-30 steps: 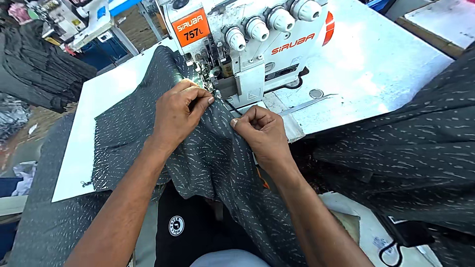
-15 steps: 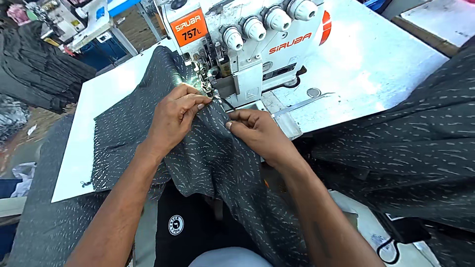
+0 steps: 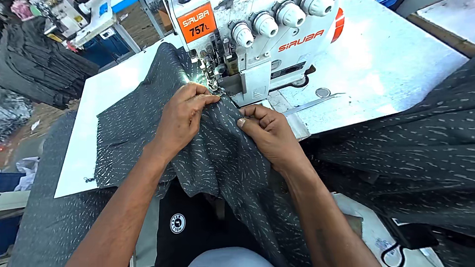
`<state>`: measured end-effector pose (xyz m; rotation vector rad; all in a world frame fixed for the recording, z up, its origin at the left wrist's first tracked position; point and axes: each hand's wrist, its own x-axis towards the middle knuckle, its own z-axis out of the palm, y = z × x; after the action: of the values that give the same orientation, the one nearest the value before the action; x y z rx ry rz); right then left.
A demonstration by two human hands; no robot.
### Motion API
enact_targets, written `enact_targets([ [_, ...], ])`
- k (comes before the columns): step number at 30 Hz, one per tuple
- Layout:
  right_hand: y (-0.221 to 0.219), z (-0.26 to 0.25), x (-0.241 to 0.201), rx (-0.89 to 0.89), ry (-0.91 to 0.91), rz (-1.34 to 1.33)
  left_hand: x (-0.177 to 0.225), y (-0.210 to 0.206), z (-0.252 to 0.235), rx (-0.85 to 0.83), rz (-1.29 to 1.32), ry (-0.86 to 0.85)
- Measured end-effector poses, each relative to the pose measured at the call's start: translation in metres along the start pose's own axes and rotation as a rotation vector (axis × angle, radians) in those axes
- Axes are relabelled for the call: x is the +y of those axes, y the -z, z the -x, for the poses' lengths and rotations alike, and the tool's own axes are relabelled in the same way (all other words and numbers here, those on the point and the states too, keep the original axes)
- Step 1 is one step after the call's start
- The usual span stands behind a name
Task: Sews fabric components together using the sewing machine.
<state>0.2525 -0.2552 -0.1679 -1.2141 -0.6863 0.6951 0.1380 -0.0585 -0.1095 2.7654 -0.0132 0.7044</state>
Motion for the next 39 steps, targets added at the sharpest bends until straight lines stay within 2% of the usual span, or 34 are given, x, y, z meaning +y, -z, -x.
enact_targets([
  [5,-0.010,0.000,0.000,0.007,0.036,0.056,-0.013,0.003,-0.004,-0.010,0.043,-0.048],
  [13,-0.036,-0.015,0.005,0.108,0.098,0.119,-0.081,0.004,-0.040,-0.010,0.251,-0.214],
  [16,-0.042,-0.014,0.006,0.116,0.100,0.138,-0.096,0.005,-0.046,0.071,0.168,-0.259],
  [18,-0.043,-0.006,0.005,0.081,0.111,0.186,-0.080,0.016,-0.020,0.154,0.002,-0.136],
  [20,-0.032,0.013,0.008,-0.038,0.122,0.229,-0.050,0.031,0.037,0.175,-0.104,0.189],
  [22,-0.006,0.038,0.016,-0.318,0.057,0.146,-0.034,0.045,0.106,0.041,-0.173,0.573],
  [24,0.028,0.057,0.028,-0.695,-0.112,0.121,-0.037,0.051,0.164,-0.099,-0.223,0.798],
  [25,0.040,0.064,0.032,-0.807,-0.196,0.262,-0.039,0.054,0.183,-0.108,-0.251,0.822],
  [27,0.054,0.074,0.031,-0.891,-0.447,0.711,-0.043,0.068,0.193,-0.087,-0.255,0.867],
  [29,0.062,0.087,0.033,-0.789,-0.635,0.934,-0.045,0.096,0.177,0.033,-0.123,1.009],
  [30,0.067,0.094,0.031,-0.704,-0.601,0.948,-0.050,0.115,0.165,0.130,-0.089,1.019],
  [32,0.063,0.105,0.023,-0.511,-0.351,0.825,-0.079,0.151,0.140,0.249,-0.169,0.848],
  [34,0.033,0.097,0.014,-0.401,-0.040,0.611,-0.114,0.175,0.102,0.202,-0.275,0.680],
  [36,-0.005,0.086,0.004,-0.434,0.136,0.308,-0.127,0.182,0.062,0.084,-0.338,0.641],
  [38,-0.026,0.091,-0.010,-0.590,0.151,0.104,-0.095,0.174,0.045,-0.010,-0.336,0.620],
  [39,-0.027,0.098,-0.013,-0.648,0.142,0.082,-0.070,0.163,0.052,-0.065,-0.319,0.620],
])
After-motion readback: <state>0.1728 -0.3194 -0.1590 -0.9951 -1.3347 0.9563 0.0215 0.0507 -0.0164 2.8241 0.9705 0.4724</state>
